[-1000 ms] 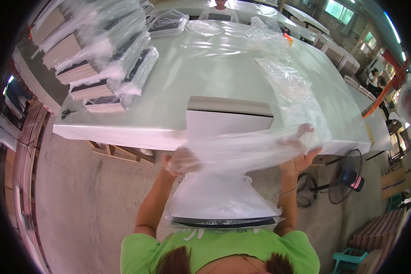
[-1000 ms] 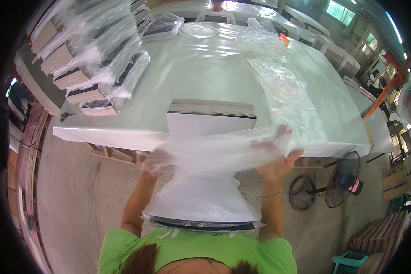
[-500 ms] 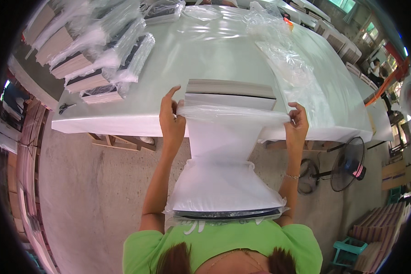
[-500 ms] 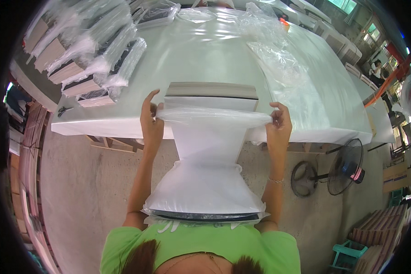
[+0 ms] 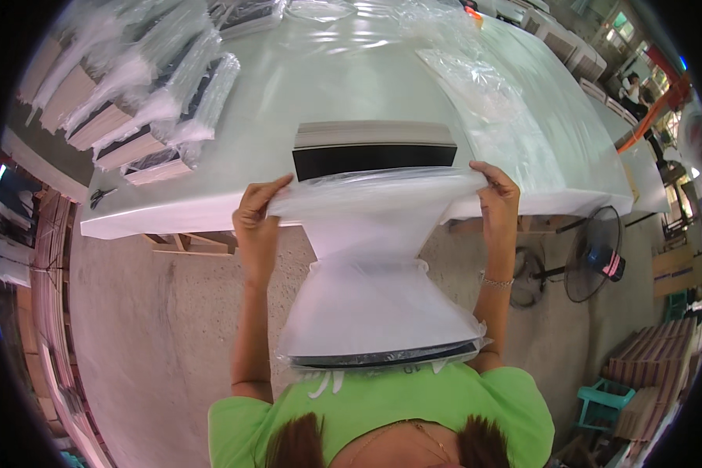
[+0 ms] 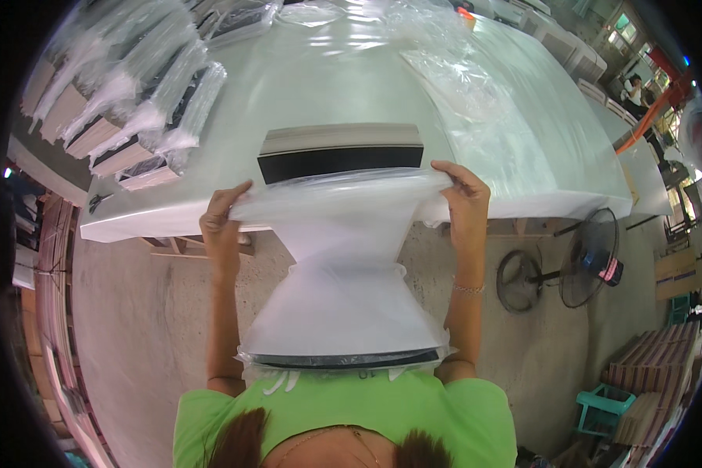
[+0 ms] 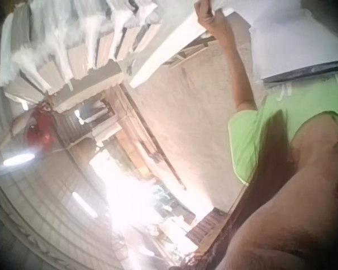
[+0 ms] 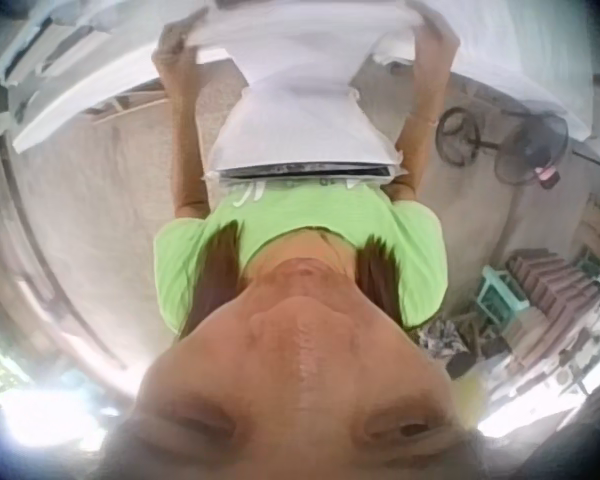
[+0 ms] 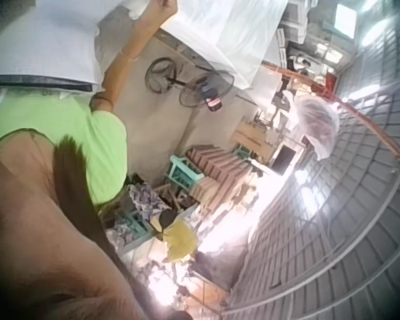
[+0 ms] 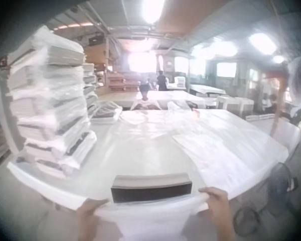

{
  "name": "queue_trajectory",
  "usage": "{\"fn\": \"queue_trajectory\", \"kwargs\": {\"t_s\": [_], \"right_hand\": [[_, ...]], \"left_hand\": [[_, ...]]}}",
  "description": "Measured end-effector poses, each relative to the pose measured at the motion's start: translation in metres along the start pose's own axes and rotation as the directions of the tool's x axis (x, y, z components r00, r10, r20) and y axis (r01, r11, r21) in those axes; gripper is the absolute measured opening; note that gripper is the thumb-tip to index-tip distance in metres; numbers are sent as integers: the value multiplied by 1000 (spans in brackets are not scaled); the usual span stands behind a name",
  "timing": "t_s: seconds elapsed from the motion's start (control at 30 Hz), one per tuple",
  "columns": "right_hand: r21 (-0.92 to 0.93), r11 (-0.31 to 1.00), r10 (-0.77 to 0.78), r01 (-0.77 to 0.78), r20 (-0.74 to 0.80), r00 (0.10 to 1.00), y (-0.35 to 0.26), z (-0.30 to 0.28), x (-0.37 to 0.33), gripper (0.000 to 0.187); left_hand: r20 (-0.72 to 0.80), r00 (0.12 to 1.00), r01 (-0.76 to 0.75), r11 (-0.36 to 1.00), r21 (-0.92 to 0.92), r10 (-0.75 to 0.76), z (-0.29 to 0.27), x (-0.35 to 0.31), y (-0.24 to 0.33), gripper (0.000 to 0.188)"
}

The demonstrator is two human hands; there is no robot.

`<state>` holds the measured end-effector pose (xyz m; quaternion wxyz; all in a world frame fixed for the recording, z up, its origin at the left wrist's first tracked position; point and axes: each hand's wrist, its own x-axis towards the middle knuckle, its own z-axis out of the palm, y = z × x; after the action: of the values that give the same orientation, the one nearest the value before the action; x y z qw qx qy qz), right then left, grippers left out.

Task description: The person wraps individual dark flat rectangular items in clear plastic bags, pulling each bag over the item and then folding or smoothing it before placing the wrapped item on a stack.

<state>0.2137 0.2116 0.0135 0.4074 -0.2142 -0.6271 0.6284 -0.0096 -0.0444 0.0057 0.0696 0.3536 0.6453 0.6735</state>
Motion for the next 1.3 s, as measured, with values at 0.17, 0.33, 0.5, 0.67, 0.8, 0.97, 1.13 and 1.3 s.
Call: {"fn": "queue_trajectory", "kwargs": {"t_s": [0.17, 0.33, 0.5, 0.67, 0.8, 0.97, 1.13, 1.3], "right_hand": [[588, 695, 238, -414, 356, 904, 6, -18, -16, 26], [653, 631, 347, -420, 247, 905, 5, -12, -33, 21], [668, 552, 333, -499, 372, 866, 8, -21, -35, 22], [472, 662, 484, -582, 324, 813, 12, -28, -64, 30], [199, 610, 542, -767, 601, 587, 20, -39, -88, 38], [181, 577, 679, -796, 435, 592, 53, -27, -98, 41], [324, 476, 753, -818, 330, 569, 139, -47, -106, 47], [-24, 965, 253, -263, 365, 896, 202, -55, -133, 46]], "left_hand": [[308, 870, 490, 603, -629, -386, -4, -12, 8, 56], [420, 802, 582, 398, -709, -425, -14, -23, -10, 56], [517, 783, 611, 275, -742, -346, -15, -19, -13, 46], [592, 661, 749, 366, -552, -461, -20, -37, -9, 50], [621, 523, 843, 461, -276, -584, -28, -70, -17, 55], [418, 627, 726, 688, -8, -657, -22, -89, -50, 48], [285, 690, 704, 708, -53, -665, -11, -114, -138, 48], [144, 728, 685, 707, -177, -670, -2, -132, -226, 51]]}}
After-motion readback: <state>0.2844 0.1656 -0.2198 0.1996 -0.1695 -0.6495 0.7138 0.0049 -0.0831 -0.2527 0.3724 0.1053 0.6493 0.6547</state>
